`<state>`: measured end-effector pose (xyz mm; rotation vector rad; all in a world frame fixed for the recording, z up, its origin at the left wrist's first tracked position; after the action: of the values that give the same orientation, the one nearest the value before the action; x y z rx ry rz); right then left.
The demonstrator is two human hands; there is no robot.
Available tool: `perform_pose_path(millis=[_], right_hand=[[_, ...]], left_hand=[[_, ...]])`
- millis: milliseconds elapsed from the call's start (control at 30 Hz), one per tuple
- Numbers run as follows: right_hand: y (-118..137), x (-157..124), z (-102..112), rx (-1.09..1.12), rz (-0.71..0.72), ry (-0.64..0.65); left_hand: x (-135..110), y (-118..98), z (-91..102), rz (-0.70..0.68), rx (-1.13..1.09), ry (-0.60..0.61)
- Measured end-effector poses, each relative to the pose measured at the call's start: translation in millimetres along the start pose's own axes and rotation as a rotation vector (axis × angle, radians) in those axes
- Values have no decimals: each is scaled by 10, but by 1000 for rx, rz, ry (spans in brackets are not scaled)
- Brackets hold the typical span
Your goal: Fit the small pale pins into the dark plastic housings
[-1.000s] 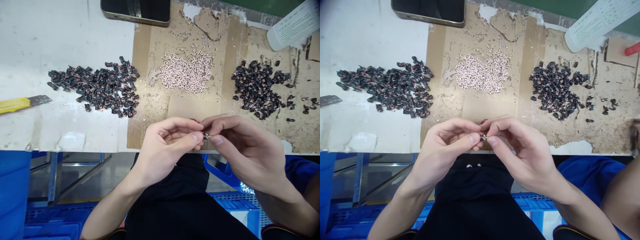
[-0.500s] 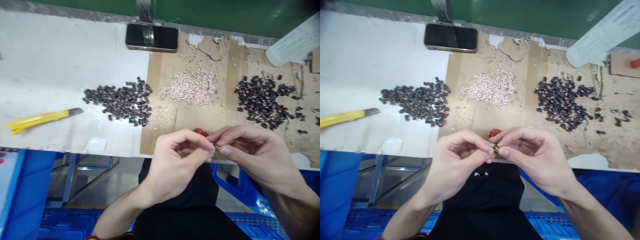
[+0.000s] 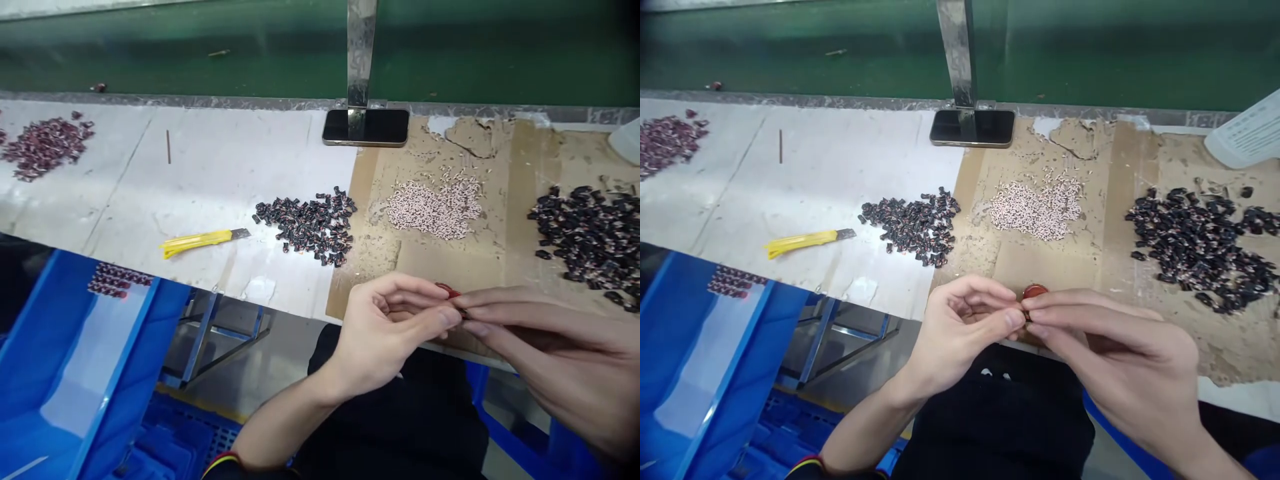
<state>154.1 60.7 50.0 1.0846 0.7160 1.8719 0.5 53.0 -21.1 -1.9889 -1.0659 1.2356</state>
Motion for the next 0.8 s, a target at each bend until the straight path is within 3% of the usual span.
perform_pose_path(millis=[67, 133, 200, 267, 333, 433, 533, 633, 733, 800], right_hand=[[-51, 17, 60, -120, 59, -31], [-216, -15, 238, -308, 131, -98], [-430, -87, 477, -508, 221, -157], [-712, -151, 717, -654, 202, -142], [-902, -194, 918, -739, 181, -114], [-960, -174, 1021, -779, 176, -97], [-868, -10, 836, -751, 187, -97], [-780, 268, 457, -705, 185, -49], [-794, 525, 60, -672, 146, 106], [-806, 618, -95, -672, 154, 168]], left_hand=[[-50, -186, 165, -224, 285, -116], [-195, -449, 387, -546, 676, -391], [-260, -546, 586, -644, 1022, -640], [-177, -515, 711, -600, 1233, -658], [-117, -490, 773, -598, 1297, -625], [-91, -479, 770, -623, 1303, -566], [-122, -502, 755, -642, 1289, -560], [-173, -545, 812, -612, 1130, -595], [-158, -502, 908, -446, 789, -556], [-124, -435, 907, -332, 590, -489]])
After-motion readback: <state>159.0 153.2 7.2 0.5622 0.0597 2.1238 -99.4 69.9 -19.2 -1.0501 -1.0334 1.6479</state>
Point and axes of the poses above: each hand's wrist, its own x-axis towards the middle knuckle, its own z-axis out of the back of the hand, y = z × x, the point moved 8 cm from there along x, towards the middle knuckle, and after that the axes turned 7 degrees about z, right-handed, at the moved point
